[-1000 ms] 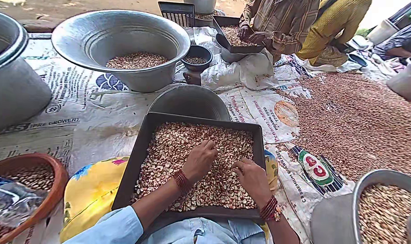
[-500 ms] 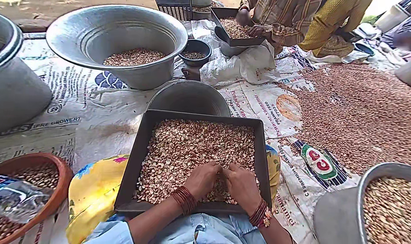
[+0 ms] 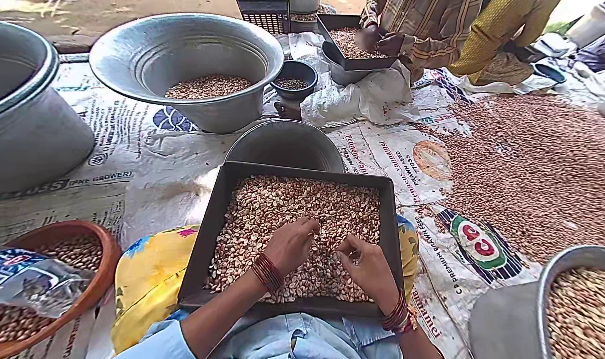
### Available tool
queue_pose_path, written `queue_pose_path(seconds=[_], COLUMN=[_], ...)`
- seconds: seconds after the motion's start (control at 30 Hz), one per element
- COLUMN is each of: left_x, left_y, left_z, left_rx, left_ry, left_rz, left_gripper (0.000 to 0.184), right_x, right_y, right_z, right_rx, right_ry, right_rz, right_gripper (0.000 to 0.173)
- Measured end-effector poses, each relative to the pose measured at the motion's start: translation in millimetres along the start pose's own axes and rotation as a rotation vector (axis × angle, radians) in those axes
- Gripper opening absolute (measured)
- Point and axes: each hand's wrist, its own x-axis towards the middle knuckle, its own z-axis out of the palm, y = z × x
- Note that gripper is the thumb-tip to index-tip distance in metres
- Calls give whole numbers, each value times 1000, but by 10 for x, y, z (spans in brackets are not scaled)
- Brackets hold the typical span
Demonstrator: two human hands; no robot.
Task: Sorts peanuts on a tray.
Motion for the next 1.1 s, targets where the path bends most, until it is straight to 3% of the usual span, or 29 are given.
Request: queue_pose_path(seconds=[0.07, 0.13, 0.3, 0.37, 0.5, 0.6, 0.83, 1.0, 1.1], left_x=[75, 151, 235, 224, 198, 149, 104, 147, 175], left_y=[-34, -65, -45, -90, -324, -409, -95, -70, -37], left_z=[-60, -59, -24, -29, -195, -339, -129, 29, 38], left_rx=[55, 85, 203, 174, -272, -577, 31, 79, 85], left_ry=[110, 133, -32, -2, 153, 146, -5, 18, -52], left_rz=[-10, -5, -72, -71, -199, -302, -145, -76, -82], left_gripper=[18, 20, 25, 22, 22, 33, 23, 23, 24], right_x=[96, 223, 532, 621, 707, 715, 706, 703, 669], right_y=[11, -22, -178, -225, -316, -296, -255, -191, -202], right_z=[-43, -100, -125, -73, 32, 121, 203, 143, 35], right_rx=[85, 52, -164, -236, -332, -370, -387, -312, -290], right_ry=[106, 101, -145, -216, -303, -306, -287, -292, -287], right_rz=[-15, -17, 69, 69, 42, 15, 7, 55, 120], right_gripper=[13, 19, 26, 27, 26, 27, 27, 28, 29])
